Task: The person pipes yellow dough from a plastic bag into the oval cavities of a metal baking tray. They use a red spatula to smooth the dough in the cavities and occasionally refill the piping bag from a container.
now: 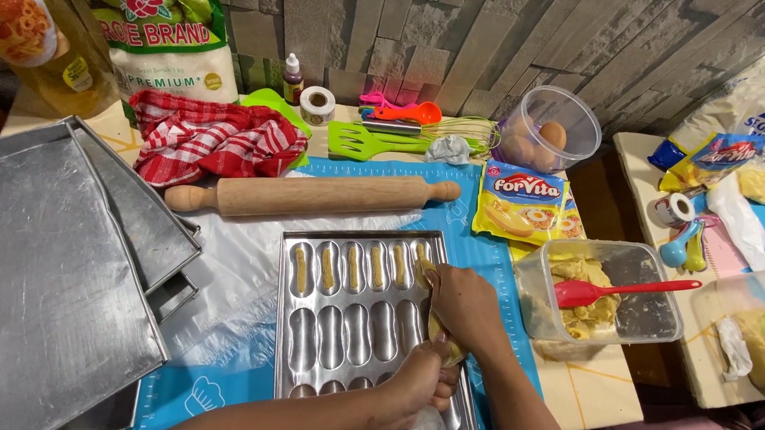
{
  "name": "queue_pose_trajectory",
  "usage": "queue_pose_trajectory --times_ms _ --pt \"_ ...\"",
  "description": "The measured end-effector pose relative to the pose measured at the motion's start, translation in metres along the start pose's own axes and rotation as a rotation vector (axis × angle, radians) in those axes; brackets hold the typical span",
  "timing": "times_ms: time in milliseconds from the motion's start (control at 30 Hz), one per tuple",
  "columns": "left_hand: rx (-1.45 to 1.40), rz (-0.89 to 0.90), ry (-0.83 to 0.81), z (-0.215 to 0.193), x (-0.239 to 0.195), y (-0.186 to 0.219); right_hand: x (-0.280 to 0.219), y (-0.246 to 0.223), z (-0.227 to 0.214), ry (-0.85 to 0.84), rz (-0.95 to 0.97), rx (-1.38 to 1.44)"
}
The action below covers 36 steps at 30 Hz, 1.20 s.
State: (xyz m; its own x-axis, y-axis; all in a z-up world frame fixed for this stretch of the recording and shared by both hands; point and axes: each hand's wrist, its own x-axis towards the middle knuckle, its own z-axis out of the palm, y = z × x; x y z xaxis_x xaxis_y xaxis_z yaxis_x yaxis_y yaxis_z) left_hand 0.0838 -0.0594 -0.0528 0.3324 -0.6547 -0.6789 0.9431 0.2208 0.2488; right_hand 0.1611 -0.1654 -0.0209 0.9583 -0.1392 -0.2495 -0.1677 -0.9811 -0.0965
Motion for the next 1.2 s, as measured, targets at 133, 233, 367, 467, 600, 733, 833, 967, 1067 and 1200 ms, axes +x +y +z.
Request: queue_pose_trajectory --times_ms 133,233,367,467,600,733,833,967,1067,1200 --pt "0.02 -0.001 0.004 -0.001 0.002 -0.002 0.001 0.005 0.007 0.005 -0.004 -0.008" --pt "0.004 -0.01 -0.006 0.0 0.0 -0.002 0.003 0.011 0.013 0.034 -0.026 -0.021" --pt "0.024 -0.006 -0.009 -0.001 0.001 -0.002 0.002 0.011 0.012 0.047 -0.031 -0.021" --pt "0.035 -0.015 -0.007 0.0 -0.002 0.0 0.001 0.014 0.013 0.043 -0.043 -0.017" --pt "0.011 -0.016 -0.006 -0.004 0.008 -0.007 -0.001 0.014 0.011 0.046 -0.048 -0.018" --pt "-0.001 0.005 -0.023 -0.004 0.009 -0.009 0.0 0.018 0.015 0.025 -0.029 -0.029" --pt "0.022 -0.017 -0.02 -0.004 0.008 -0.008 -0.001 0.02 0.015 0.044 -0.051 -0.044" --pt "0.067 -0.006 -0.016 -0.003 0.007 -0.009 -0.002 0.022 0.015 0.034 -0.057 -0.047" --pt "0.078 0.001 -0.021 -0.003 0.008 -0.011 -0.004 0.023 0.015 0.023 -0.063 -0.053" --pt "0.049 -0.003 -0.018 -0.006 0.011 -0.014 -0.006 0.022 0.012 0.033 -0.083 -0.047"
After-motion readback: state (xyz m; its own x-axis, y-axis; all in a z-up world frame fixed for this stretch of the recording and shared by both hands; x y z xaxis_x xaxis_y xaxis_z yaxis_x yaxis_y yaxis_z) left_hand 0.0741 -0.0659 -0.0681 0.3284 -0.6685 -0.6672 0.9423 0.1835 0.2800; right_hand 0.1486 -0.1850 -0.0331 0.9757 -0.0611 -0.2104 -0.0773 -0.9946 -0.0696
